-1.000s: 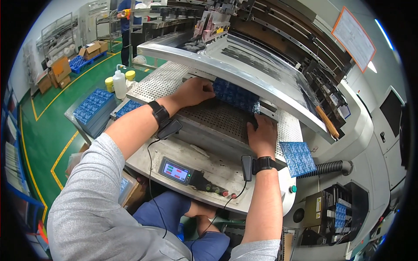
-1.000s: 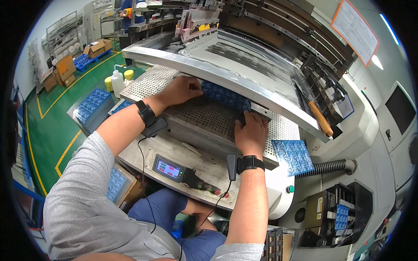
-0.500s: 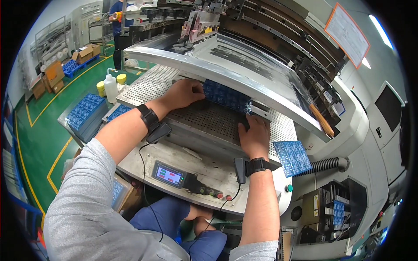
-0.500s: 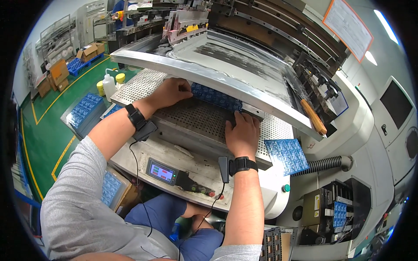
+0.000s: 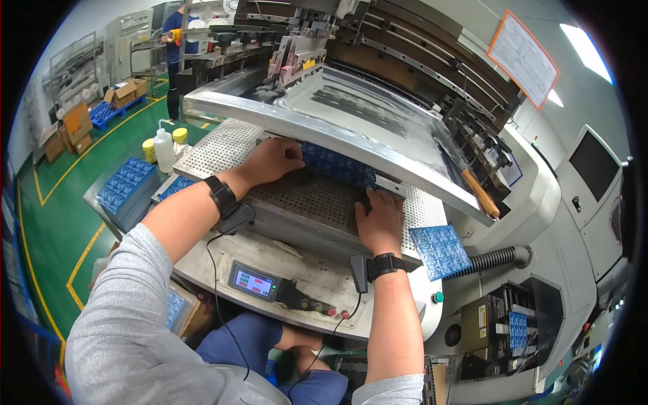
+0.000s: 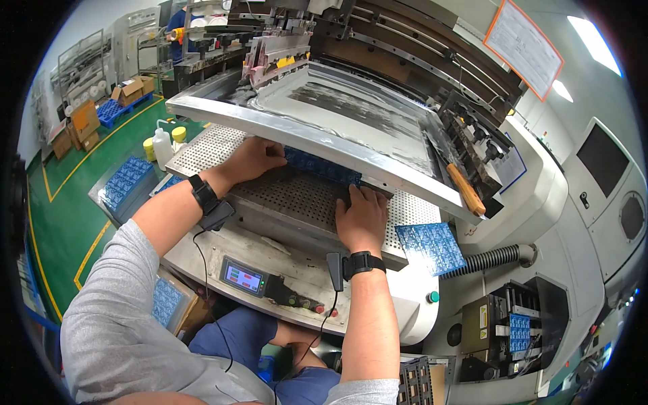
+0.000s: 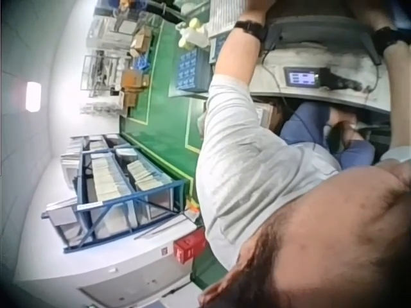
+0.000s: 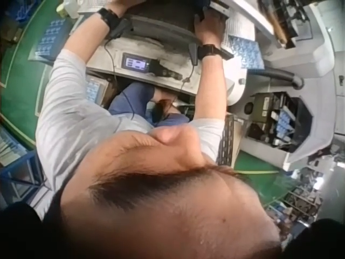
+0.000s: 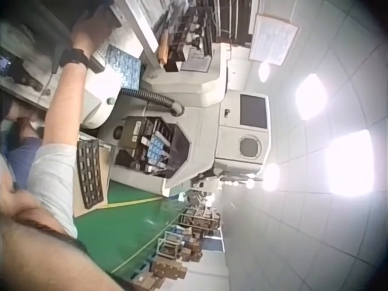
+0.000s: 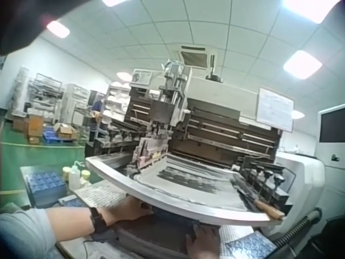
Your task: The person sits at a machine, picks up a circuit board from a stack, and positions it on the machine's work surface. After the machine cycles, the person removes the board, places it into a slot on a nearby rack, and repeats the process before walking away.
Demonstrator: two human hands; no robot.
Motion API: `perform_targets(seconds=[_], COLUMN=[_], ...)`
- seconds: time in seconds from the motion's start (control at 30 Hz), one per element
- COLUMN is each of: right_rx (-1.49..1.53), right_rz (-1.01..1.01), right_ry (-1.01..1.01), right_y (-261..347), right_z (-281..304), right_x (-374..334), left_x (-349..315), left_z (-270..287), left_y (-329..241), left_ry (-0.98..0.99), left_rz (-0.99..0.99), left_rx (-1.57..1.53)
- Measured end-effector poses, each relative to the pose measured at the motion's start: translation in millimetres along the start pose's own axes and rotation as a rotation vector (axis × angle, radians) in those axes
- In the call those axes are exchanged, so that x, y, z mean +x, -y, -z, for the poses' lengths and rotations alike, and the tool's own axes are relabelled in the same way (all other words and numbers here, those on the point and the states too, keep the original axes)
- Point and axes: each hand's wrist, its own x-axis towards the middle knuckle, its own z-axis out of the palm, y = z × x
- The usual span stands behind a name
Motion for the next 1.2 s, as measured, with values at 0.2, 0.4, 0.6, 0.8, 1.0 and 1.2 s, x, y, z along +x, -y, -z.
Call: perform_targets(seconds=[0.2, 0.4, 0.6, 0.8, 1.0, 1.2], right_rx=[0.014, 0.018, 0.034, 0.024, 0.026, 0.011], right_rz=[-0.012, -0.011, -0.001, -0.001, 0.015, 0.018], right_ry=[0.018, 0.017, -0.031, -0.04, -0.049, -0.014], right_y=[2.0, 1.2, 3.1, 1.7, 3.2, -0.6], right_z=[-0.3, -0.8, 1.2, 0.3, -1.1, -0.8], right_x=[1.5, 0.7, -0.5, -0.5, 0.0, 0.2], left_x=[-0.3, -0.9, -1.0, -0.9, -1.3, -8.5], left_z=[2.0, 2.0, 1.4, 1.2, 1.3, 2.0], left_y=[-0.3, -0.1, 0.5, -1.2, 2.9, -15.7], left_ry=[-0.021, -0.015, -0.023, -0.009, -0.03, -0.103], left_rz=[0.002, 0.001, 0.007, 0.006, -0.018, -0.129], left_rx=[0.007, -0.011, -0.001, 0.014, 0.054, 0.172])
